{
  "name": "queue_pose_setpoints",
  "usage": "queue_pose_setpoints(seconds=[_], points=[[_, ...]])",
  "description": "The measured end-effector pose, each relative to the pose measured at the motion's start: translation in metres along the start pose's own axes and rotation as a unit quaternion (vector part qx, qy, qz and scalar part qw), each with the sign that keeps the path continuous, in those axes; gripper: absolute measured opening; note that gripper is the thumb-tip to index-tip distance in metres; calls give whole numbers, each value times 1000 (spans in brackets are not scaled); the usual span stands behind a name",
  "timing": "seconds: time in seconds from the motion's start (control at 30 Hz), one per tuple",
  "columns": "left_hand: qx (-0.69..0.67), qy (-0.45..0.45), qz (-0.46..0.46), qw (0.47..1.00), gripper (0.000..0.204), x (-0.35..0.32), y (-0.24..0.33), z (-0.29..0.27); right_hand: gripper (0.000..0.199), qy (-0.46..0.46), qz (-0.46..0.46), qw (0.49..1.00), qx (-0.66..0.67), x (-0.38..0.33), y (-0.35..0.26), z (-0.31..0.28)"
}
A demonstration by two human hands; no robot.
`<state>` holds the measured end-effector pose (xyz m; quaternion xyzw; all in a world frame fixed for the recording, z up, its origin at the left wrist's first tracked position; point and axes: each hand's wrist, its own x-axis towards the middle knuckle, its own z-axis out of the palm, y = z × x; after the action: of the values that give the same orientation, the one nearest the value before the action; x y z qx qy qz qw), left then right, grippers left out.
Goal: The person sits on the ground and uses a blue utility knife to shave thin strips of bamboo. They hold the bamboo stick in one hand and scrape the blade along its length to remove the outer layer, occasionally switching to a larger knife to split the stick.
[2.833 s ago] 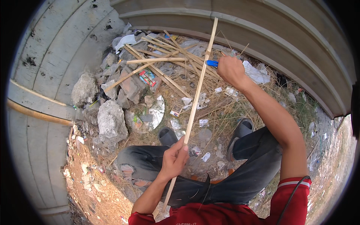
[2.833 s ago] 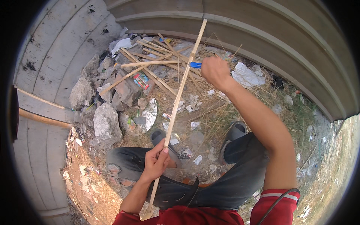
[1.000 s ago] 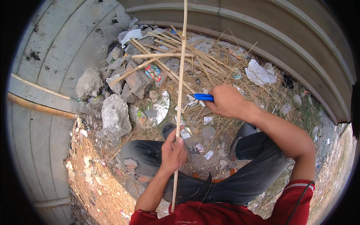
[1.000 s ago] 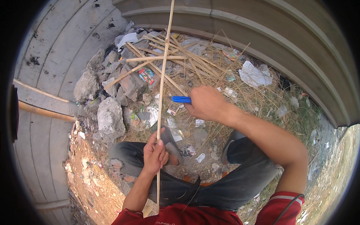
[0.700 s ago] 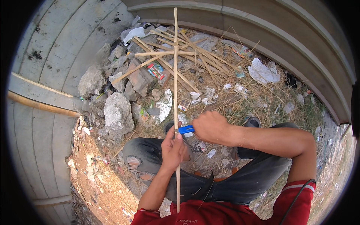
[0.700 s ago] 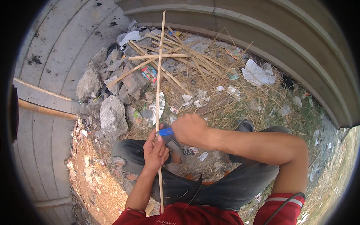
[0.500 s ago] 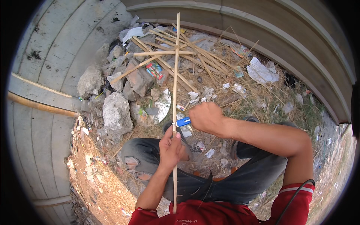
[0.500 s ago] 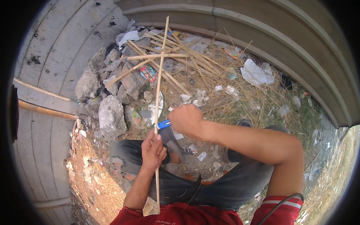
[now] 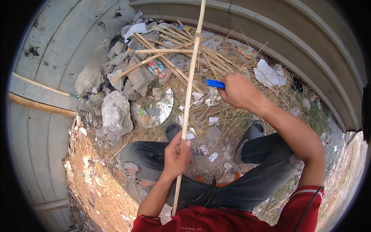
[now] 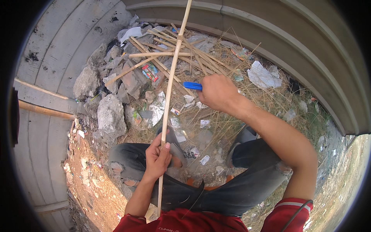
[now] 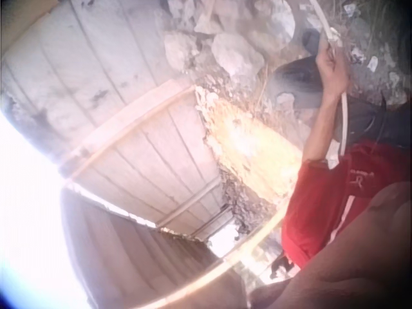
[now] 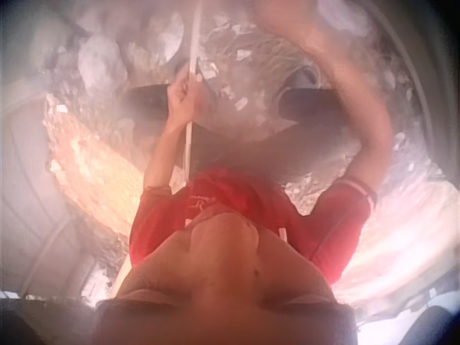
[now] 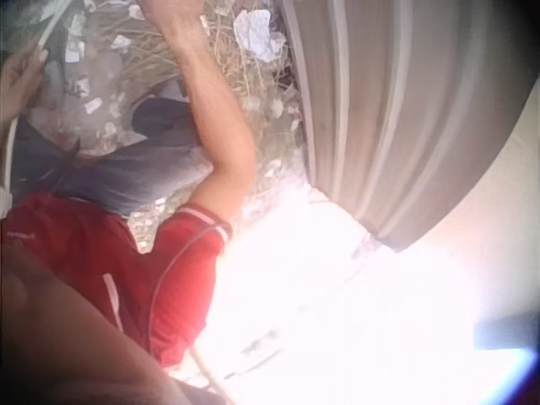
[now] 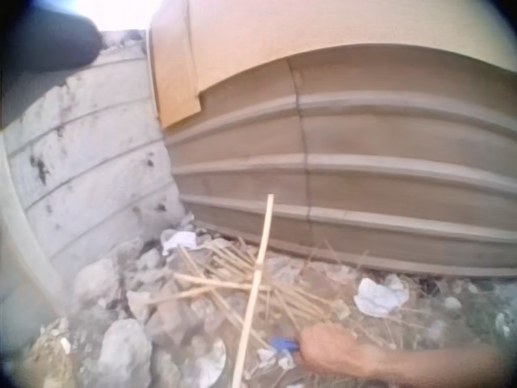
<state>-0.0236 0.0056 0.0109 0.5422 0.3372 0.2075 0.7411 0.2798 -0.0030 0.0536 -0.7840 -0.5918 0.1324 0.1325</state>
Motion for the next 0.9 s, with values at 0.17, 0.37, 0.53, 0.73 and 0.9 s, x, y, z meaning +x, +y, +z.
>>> queue_pose_setpoints(seconds=[0.17,0.37,0.53,0.73,0.9], points=[[-2,46,15,999,46,8,2,-2,21,-144,-133,980,34,-41,-70,40],[-51,76,-4,996,44,11,-1,-4,22,-116,-149,981,41,-41,-73,65],[-117,44,-43,991,42,11,1,-9,22,-31,-157,987,6,-19,-59,78],[-103,-45,-77,991,45,-10,2,-3,23,86,35,994,-50,47,28,30],[-48,-105,-73,991,48,-9,2,1,20,168,91,969,-154,53,95,14]])
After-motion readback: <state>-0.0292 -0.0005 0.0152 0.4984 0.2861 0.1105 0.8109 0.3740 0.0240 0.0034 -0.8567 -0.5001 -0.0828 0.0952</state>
